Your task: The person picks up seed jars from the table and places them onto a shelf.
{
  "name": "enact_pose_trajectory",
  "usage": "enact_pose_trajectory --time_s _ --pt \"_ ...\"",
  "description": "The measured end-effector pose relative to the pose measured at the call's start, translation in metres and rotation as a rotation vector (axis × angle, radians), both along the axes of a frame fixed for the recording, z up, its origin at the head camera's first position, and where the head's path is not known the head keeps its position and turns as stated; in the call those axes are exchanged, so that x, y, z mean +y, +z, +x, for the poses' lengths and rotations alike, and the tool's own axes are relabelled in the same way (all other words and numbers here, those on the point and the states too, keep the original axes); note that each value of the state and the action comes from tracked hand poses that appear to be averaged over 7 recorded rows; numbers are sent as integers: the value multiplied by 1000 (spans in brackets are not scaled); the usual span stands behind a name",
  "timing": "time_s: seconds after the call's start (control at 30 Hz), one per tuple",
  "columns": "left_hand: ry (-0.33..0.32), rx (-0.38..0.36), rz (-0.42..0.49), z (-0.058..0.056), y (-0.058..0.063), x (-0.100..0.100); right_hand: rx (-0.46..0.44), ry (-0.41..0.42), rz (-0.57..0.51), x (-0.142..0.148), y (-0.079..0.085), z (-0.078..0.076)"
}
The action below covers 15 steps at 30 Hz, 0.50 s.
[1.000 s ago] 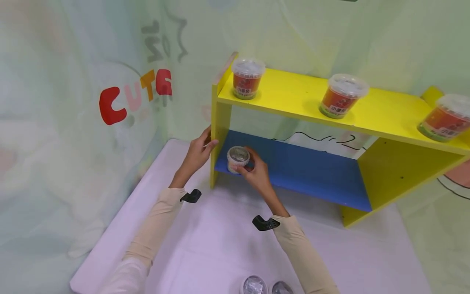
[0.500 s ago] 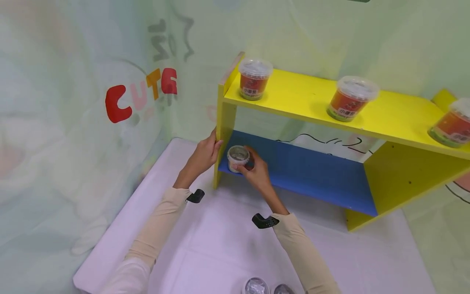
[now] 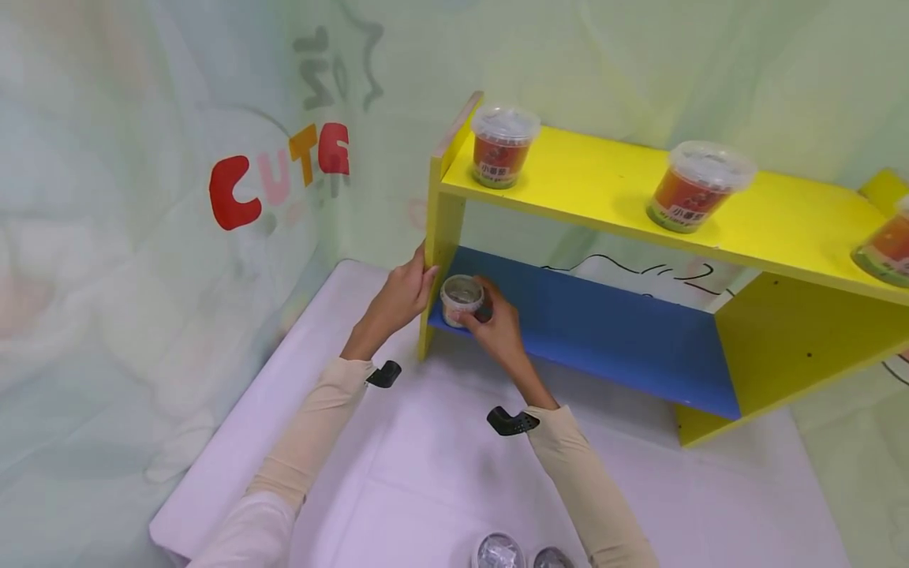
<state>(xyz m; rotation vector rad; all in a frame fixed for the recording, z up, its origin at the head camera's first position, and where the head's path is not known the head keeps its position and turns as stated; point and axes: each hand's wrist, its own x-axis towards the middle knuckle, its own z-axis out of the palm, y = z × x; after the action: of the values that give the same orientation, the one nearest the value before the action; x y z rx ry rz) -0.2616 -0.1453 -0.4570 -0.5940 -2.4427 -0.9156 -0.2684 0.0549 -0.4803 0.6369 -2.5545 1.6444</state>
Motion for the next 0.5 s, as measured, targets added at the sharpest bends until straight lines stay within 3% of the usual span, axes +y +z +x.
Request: enact_pose_trajectory --time_s 0.27,0.5 --pt "5 -27 6 2 -3 2 -3 -5 15 0 -5 0" --pt "11 13 5 0 -2 2 10 -7 37 -2 -5 -2"
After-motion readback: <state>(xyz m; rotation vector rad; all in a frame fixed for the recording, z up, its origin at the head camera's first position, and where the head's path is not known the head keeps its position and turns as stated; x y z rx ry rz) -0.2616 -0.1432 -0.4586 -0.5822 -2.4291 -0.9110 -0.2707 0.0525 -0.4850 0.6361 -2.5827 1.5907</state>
